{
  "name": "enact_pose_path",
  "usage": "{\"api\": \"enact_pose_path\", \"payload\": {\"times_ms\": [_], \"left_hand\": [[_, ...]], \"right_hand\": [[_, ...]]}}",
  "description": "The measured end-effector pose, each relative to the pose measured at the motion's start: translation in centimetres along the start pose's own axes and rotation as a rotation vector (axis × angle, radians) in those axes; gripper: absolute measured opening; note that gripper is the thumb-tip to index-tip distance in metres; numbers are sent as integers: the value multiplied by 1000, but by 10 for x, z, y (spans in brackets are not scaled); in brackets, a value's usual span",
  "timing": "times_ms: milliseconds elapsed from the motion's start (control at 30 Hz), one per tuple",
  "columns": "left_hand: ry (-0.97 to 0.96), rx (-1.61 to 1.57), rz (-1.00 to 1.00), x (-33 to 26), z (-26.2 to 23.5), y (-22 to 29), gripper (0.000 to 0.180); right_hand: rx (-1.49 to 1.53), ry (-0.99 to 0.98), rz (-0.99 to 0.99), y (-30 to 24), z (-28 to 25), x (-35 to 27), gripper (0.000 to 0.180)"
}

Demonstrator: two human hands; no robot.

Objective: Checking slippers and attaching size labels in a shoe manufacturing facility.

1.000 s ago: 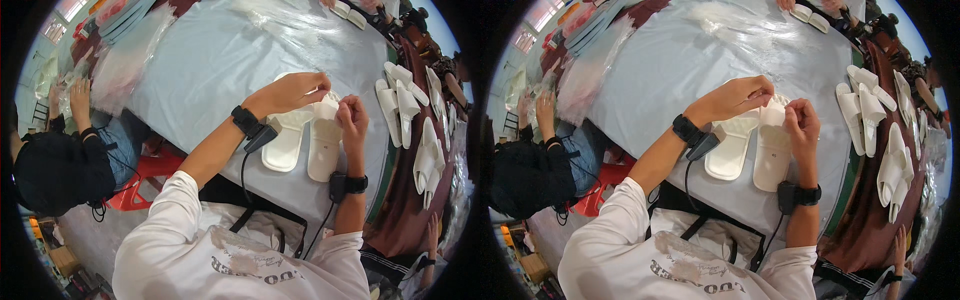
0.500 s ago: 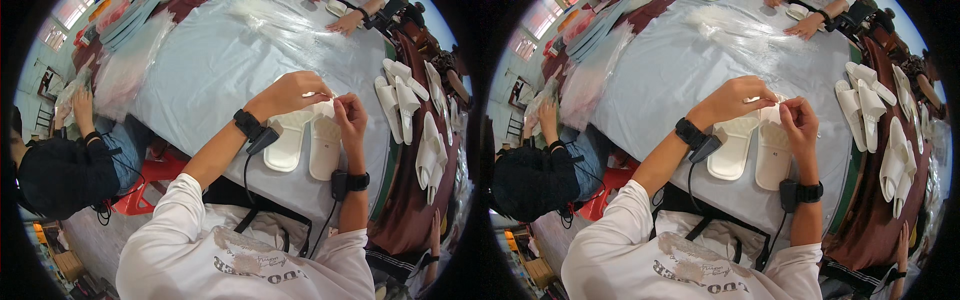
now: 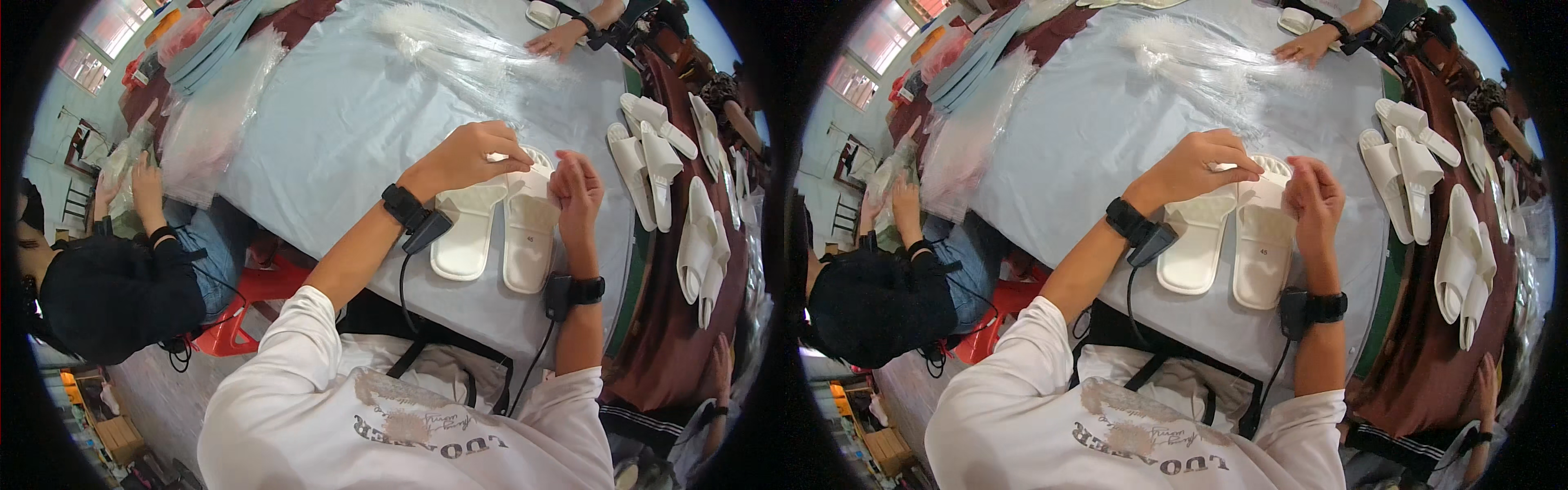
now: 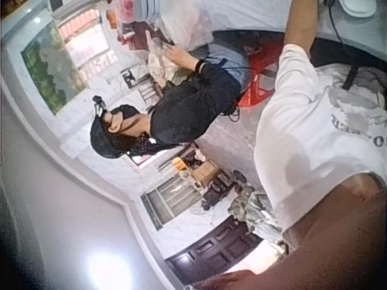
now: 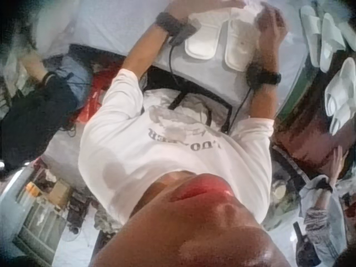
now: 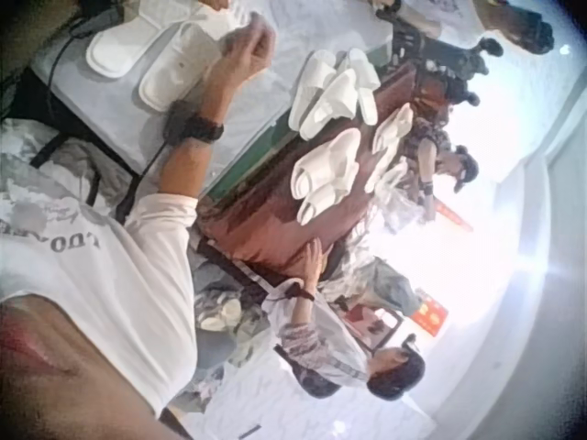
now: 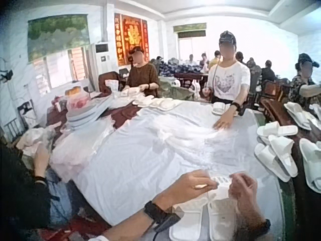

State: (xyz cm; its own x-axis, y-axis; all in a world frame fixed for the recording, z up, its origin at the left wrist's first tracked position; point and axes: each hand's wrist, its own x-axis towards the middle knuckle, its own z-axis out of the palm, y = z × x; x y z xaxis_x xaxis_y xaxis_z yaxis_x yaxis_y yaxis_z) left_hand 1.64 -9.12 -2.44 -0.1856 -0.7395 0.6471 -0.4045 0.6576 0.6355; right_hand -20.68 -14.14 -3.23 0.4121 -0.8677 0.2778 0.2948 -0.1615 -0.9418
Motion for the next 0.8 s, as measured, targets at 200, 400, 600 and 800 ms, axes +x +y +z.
{"api": "enact_pose_path", "payload": {"times_ms": [200, 400, 600, 800], "left_hand": [[90, 452, 237, 8, -18, 37, 10], [-200, 574, -406, -31, -8, 107, 44], [-57, 608, -389, -45, 28, 104, 51], [183, 594, -534, -69, 0, 87, 29]], "right_hand": [[-95, 315, 6, 7, -37, 13, 30], [-869, 140, -136, 22, -43, 13, 29], [-764, -27, -93, 11, -15, -2, 38], [-463, -211, 106, 8, -4, -8, 35]]}}
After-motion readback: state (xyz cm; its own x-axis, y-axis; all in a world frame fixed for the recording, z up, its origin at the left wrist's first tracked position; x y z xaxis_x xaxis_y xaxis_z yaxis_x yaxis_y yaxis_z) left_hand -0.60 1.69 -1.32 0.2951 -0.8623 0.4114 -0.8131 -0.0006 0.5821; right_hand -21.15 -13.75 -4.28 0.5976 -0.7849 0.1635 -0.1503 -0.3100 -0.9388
